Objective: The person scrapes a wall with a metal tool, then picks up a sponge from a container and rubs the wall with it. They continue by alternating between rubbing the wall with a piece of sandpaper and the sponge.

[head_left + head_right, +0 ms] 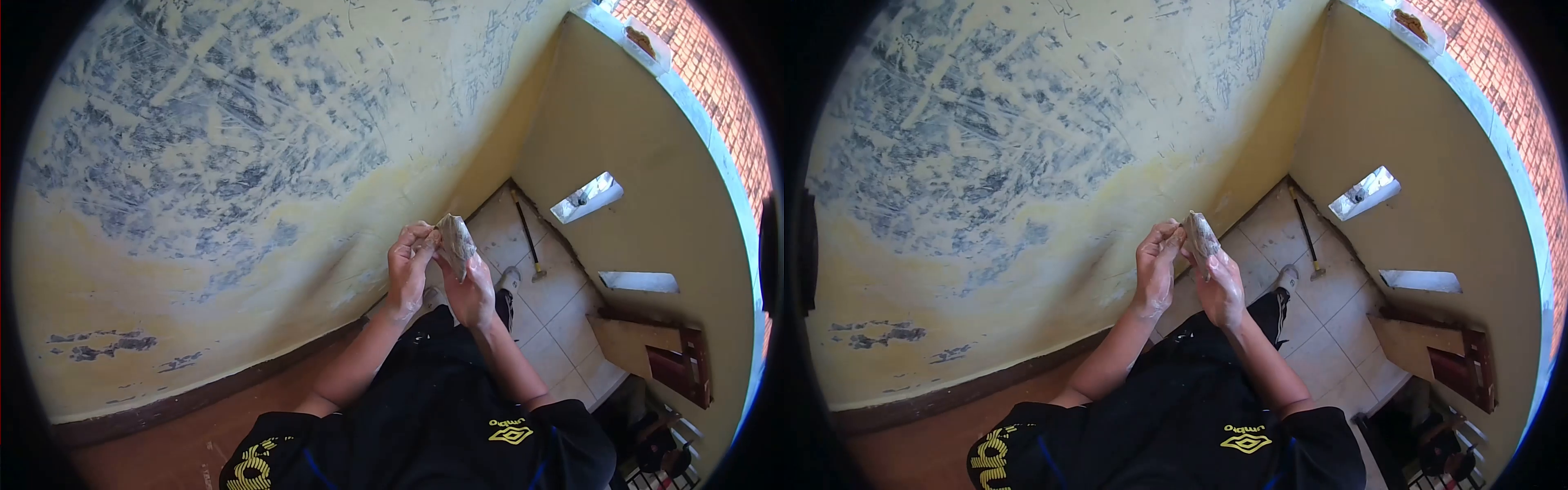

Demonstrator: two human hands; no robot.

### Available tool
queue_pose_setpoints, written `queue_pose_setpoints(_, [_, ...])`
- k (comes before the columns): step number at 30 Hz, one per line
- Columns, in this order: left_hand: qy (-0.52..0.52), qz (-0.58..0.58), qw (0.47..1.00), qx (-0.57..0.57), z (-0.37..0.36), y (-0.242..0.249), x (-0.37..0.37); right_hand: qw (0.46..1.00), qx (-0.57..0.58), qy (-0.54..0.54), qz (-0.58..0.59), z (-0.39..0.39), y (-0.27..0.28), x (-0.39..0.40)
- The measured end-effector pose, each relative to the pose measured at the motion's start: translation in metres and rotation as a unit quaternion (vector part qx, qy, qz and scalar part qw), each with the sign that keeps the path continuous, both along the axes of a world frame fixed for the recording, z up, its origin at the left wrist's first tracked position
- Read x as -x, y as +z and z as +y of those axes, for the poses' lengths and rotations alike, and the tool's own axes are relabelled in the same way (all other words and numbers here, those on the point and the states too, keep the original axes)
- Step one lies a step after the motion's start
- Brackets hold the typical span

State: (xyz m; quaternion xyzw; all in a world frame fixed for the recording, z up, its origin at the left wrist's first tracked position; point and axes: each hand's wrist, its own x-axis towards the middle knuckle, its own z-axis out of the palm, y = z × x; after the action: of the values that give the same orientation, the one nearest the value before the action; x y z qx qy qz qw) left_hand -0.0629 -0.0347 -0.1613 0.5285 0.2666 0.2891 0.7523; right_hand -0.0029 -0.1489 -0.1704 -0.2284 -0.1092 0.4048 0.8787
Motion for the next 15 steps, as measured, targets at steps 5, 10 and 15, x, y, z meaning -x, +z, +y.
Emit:
queue_pose_setpoints(5, [-0.081, 0.059, 0.991, -0.083, 0.026, -0.009, 0.002, 0.994, 0.019, -0.052, 0.093, 0.019, -0.02, 0.005])
queue_pose_setpoints(10, [-0.143, 0.153, 0.962, -0.178, 0.047, 0.054, -0.003, 0.966, 0.127, -0.216, -0.069, 0.055, -0.039, -0.017])
queue_pose_setpoints(15, [-0.221, 0.126, 0.889, -0.379, 0.083, 0.09, 0.029, 0.764, 0.286, -0.424, -0.393, 0.133, -0.017, -0.049])
